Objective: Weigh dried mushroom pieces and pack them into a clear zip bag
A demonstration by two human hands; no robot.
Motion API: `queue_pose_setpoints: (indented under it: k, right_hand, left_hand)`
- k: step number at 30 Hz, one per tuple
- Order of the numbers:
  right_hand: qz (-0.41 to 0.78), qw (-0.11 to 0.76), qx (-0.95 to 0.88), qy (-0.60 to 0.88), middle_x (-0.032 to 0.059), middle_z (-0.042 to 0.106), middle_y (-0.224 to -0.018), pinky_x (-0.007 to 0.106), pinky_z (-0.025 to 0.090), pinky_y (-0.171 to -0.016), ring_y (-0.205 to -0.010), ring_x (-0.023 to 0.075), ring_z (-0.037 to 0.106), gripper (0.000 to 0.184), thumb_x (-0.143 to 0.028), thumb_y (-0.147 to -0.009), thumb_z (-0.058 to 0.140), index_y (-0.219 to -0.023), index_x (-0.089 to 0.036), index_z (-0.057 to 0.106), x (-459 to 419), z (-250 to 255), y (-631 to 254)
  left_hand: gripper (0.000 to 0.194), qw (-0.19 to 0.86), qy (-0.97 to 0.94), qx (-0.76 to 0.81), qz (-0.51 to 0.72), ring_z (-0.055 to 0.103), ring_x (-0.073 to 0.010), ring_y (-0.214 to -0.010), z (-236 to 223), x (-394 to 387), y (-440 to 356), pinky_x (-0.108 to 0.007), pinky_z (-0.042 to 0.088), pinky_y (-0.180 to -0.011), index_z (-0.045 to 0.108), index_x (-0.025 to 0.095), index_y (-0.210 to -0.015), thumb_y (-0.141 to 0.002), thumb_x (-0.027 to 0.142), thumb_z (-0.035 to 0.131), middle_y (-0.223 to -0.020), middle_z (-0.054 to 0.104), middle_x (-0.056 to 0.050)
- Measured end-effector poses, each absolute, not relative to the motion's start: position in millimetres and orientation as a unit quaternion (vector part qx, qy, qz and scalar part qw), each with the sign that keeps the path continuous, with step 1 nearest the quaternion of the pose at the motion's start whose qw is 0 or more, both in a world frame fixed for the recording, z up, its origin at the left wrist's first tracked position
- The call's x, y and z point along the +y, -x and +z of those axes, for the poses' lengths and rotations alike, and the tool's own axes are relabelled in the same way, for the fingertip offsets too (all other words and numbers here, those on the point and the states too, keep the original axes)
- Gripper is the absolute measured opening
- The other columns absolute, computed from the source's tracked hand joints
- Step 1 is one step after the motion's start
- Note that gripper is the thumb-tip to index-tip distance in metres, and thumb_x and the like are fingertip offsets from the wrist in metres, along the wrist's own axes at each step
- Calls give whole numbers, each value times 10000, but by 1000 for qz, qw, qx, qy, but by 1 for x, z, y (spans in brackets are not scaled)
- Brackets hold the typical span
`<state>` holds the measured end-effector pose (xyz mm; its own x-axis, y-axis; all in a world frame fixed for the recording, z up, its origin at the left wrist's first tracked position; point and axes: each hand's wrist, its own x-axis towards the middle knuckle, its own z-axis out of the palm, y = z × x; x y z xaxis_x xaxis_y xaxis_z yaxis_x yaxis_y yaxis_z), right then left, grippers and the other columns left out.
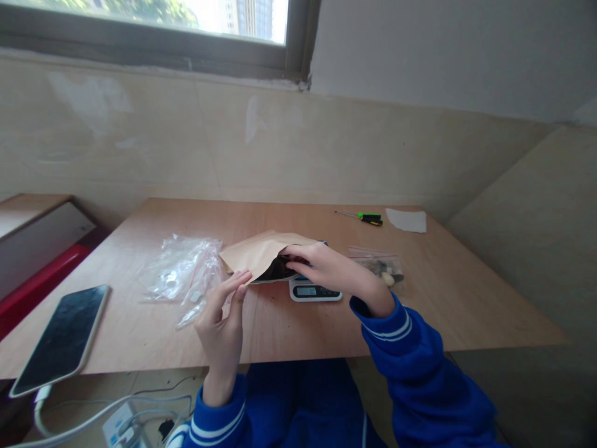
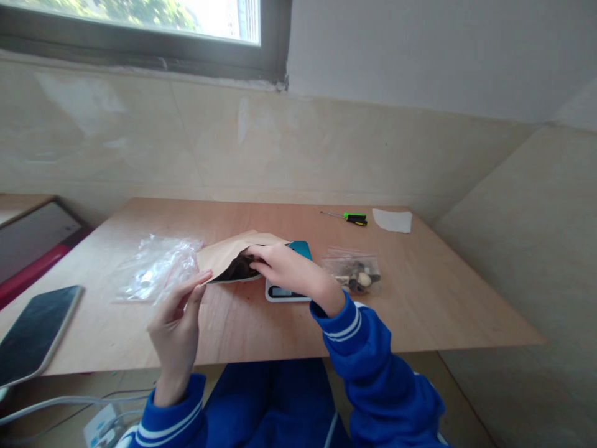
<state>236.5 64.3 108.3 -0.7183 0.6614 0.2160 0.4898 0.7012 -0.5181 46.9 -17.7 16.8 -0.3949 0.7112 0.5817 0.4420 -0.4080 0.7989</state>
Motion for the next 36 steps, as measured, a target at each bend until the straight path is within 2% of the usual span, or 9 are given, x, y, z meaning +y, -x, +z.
queue_pose_setpoints:
  k: [3, 12, 18, 22, 26, 29, 32, 34, 36]
  right_hand:
    - [216, 250, -887, 323, 61, 731, -1117, 300, 512, -924, -1035, 185, 680, 271, -95, -928, 532, -1125, -185, 695, 61, 105, -237]
    - [150, 338, -877, 307, 21, 718, -1209, 309, 492, -1045, -1154, 167, 652, 288, -139, -963, 508, -1175, -230, 681, 51, 101, -246]
    - [135, 449, -799, 375, 29, 734, -1140, 322, 540, -977, -1061, 175, 685, 226, -242, -968, 535, -1137, -249, 684, 39, 102, -259]
    - [205, 514, -702, 449, 75, 706, -1141, 362, 537, -963, -1065, 196, 670, 242, -353, -964, 534, -1127, -220, 653, 49, 82, -284]
    - [306, 466, -657, 507, 94, 715, -1029, 348, 576, -830, -952, 198, 693, 259, -394, -937, 524, -1030, -177, 630, 73, 31, -309]
    - [288, 403, -667, 557, 95, 714, -970, 347, 577, -771, -875, 195, 693, 222, -321, -925, 477, -982, -167, 626, 87, -5, -316]
    - [237, 396, -669, 582, 107, 694, -957, 458, 525, -906, -933, 236, 659, 181, -260, -891, 491, -949, -165, 633, 94, -21, -312]
    - [198, 401, -668, 595, 138, 664, -1045, 545, 424, -1029, -1076, 283, 599, 176, -241, -867, 524, -976, -160, 635, 94, -18, -306]
    - [145, 429, -670, 588, 165, 617, -1145, 563, 362, -1081, -1185, 304, 528, 207, -238, -877, 524, -1034, -154, 630, 87, -4, -297]
  left_hand:
    - [162, 113, -532, 537, 645, 691, -166, -1056, 18, -18, -47, -325, 523, -978, 732, 248, -1017, -923, 245, 600, -1052, 761, -9]
    - [166, 122, -512, 552, 647, 695, -173, -1043, 18, -17, -45, -327, 530, -963, 735, 246, -1019, -924, 272, 602, -1065, 761, -17]
    - [169, 126, -507, 555, 647, 697, -183, -1045, 19, -17, -46, -339, 532, -965, 737, 243, -1018, -919, 289, 607, -1066, 761, -23]
    - [170, 120, -502, 563, 646, 704, -188, -1035, 20, -17, -46, -342, 544, -947, 737, 249, -1018, -916, 303, 612, -1055, 765, -20]
    - [173, 124, -502, 561, 647, 702, -187, -1042, 20, -18, -45, -335, 542, -946, 738, 253, -1019, -917, 305, 609, -1060, 764, -18]
    - [168, 127, -499, 562, 647, 702, -180, -1040, 21, -18, -45, -324, 538, -949, 740, 255, -1014, -915, 304, 613, -1064, 764, -14]
    - [161, 125, -494, 561, 652, 703, -177, -1035, 22, -18, -44, -318, 538, -942, 743, 251, -994, -914, 306, 615, -1060, 765, -14]
    - [159, 121, -487, 564, 656, 703, -177, -1027, 22, -17, -44, -312, 543, -920, 745, 247, -986, -913, 310, 618, -1053, 766, -15]
    - [159, 115, -480, 568, 659, 704, -177, -1013, 22, -17, -44, -303, 548, -889, 745, 246, -984, -910, 314, 623, -1044, 768, -16]
